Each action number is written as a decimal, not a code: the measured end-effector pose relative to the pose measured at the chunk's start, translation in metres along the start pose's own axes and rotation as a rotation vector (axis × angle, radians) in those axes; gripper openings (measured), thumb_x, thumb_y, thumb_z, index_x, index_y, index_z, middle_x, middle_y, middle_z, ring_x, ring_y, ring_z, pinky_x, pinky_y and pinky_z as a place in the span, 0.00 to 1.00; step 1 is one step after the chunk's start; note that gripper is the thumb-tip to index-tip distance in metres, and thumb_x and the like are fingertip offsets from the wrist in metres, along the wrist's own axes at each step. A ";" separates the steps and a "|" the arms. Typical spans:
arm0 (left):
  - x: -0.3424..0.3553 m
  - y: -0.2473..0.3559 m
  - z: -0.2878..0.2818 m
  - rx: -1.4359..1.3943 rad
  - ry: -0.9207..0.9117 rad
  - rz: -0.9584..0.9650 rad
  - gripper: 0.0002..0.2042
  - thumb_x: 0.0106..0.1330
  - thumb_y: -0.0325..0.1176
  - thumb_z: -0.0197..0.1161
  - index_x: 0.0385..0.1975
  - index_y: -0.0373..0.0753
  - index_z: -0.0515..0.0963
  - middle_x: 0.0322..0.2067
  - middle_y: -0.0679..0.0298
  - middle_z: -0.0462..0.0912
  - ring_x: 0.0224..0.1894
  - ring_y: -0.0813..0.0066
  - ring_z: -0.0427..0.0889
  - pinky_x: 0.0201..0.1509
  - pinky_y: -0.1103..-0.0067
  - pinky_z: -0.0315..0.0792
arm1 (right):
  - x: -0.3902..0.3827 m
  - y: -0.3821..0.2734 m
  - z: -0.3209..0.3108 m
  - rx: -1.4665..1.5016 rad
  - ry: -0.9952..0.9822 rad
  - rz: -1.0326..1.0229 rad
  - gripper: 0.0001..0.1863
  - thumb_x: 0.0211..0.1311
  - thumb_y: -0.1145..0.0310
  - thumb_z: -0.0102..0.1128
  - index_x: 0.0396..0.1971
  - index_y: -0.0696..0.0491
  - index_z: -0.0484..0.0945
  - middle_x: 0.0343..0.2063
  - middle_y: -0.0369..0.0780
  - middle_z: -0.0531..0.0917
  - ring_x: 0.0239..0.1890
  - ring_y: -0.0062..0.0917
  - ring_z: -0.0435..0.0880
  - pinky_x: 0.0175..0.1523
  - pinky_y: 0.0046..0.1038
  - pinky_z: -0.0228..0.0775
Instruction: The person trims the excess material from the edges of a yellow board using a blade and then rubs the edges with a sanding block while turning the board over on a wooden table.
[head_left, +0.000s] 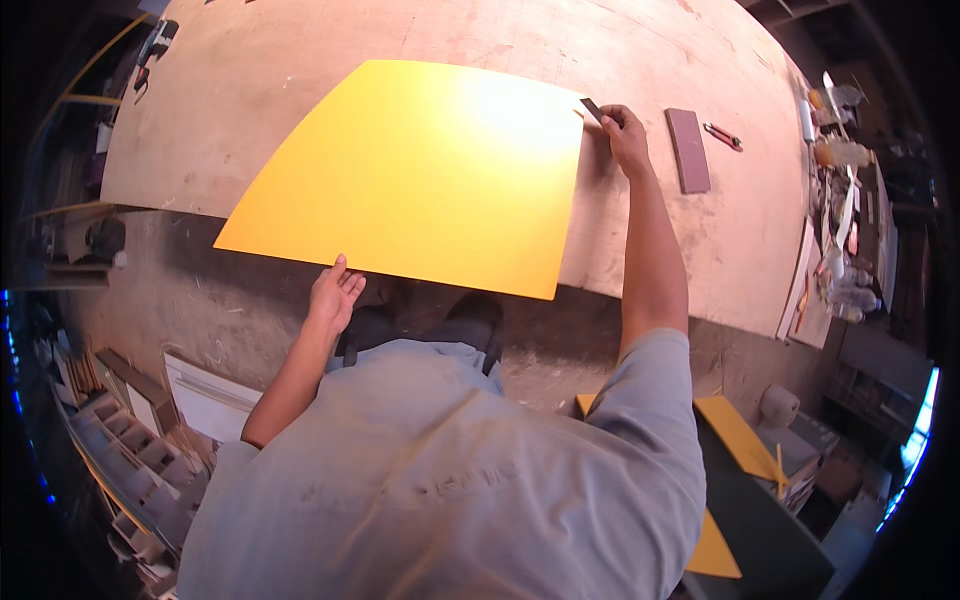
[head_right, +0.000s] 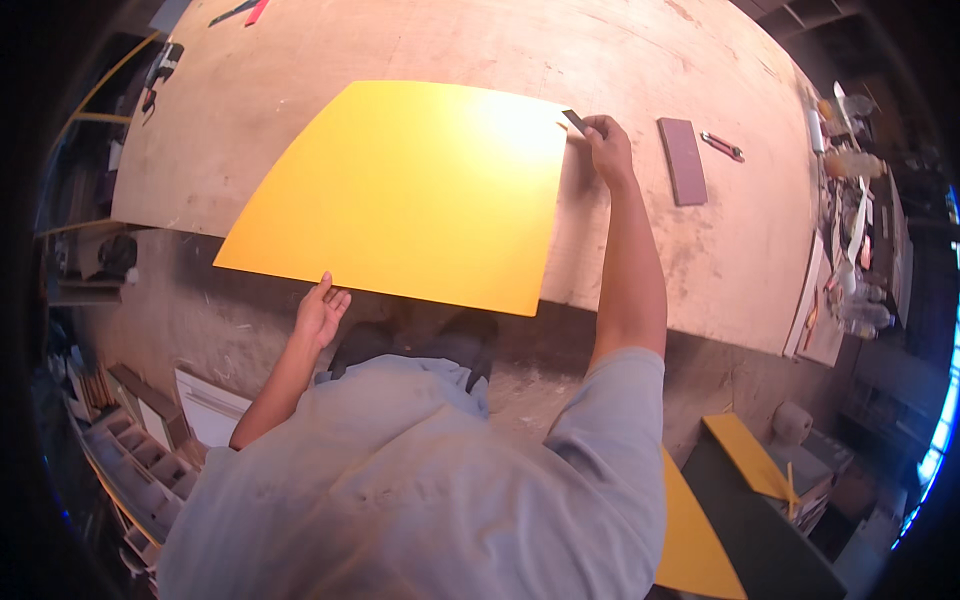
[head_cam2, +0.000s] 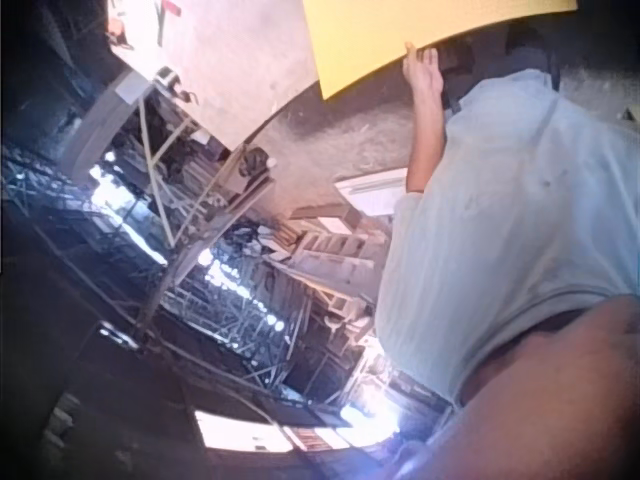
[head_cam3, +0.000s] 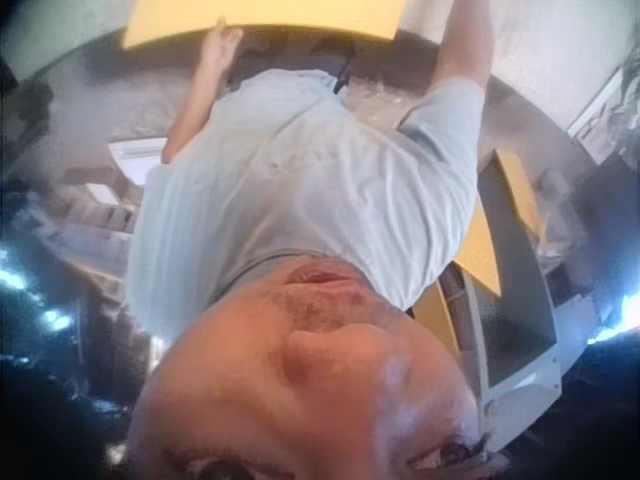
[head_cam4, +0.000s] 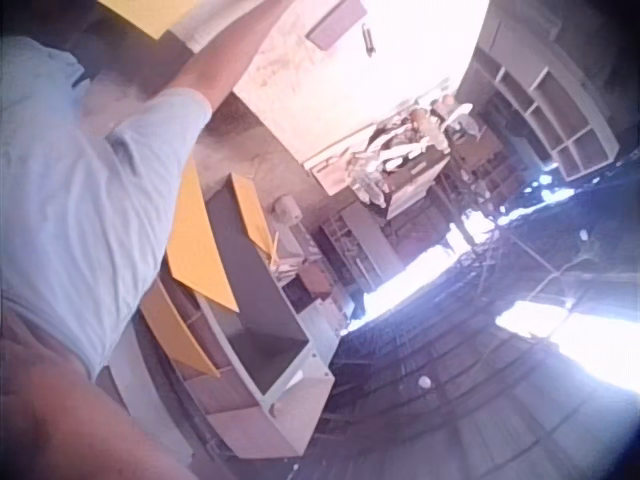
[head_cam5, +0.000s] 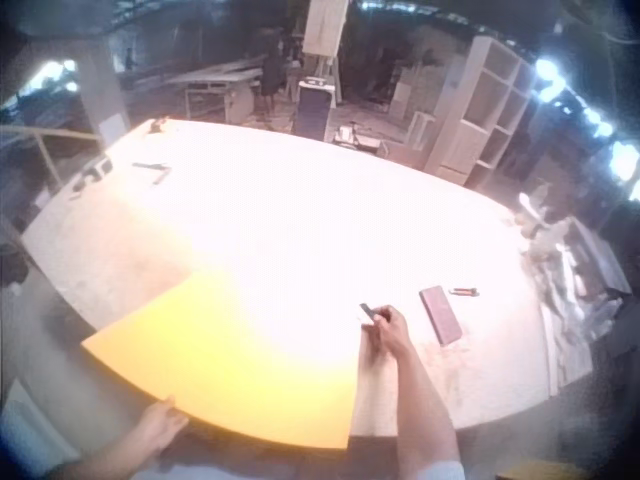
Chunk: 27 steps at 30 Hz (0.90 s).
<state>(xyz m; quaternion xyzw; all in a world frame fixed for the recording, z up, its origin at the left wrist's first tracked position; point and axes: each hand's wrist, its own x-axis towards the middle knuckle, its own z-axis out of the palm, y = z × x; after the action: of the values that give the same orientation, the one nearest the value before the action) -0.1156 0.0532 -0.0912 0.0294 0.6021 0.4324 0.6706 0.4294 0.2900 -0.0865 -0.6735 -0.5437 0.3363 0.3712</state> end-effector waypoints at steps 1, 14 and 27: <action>0.001 -0.009 0.002 -0.015 -0.008 0.003 0.15 0.74 0.42 0.62 0.51 0.41 0.73 0.43 0.66 0.79 0.48 0.73 0.78 0.55 0.74 0.73 | 0.017 0.002 -0.003 0.033 -0.059 -0.002 0.11 0.69 0.69 0.60 0.48 0.57 0.80 0.37 0.36 0.83 0.39 0.19 0.78 0.47 0.23 0.70; -0.023 -0.066 0.080 -0.040 0.122 0.120 0.19 0.77 0.44 0.57 0.61 0.41 0.70 0.53 0.65 0.79 0.54 0.71 0.78 0.56 0.71 0.72 | 0.089 -0.001 -0.011 -0.092 -0.463 -0.141 0.08 0.71 0.69 0.59 0.44 0.54 0.80 0.32 0.32 0.80 0.37 0.17 0.74 0.46 0.24 0.68; -0.025 -0.069 0.085 -0.048 0.135 0.148 0.21 0.78 0.43 0.55 0.63 0.39 0.68 0.53 0.63 0.78 0.54 0.71 0.78 0.56 0.72 0.72 | 0.048 -0.009 -0.008 -0.193 -0.322 -0.205 0.10 0.69 0.70 0.58 0.45 0.55 0.83 0.40 0.45 0.88 0.46 0.35 0.86 0.52 0.32 0.75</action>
<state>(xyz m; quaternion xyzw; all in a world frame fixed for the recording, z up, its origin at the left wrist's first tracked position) -0.0046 0.0361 -0.0871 0.0284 0.6317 0.4960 0.5951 0.4404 0.3376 -0.0772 -0.5848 -0.6912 0.3463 0.2457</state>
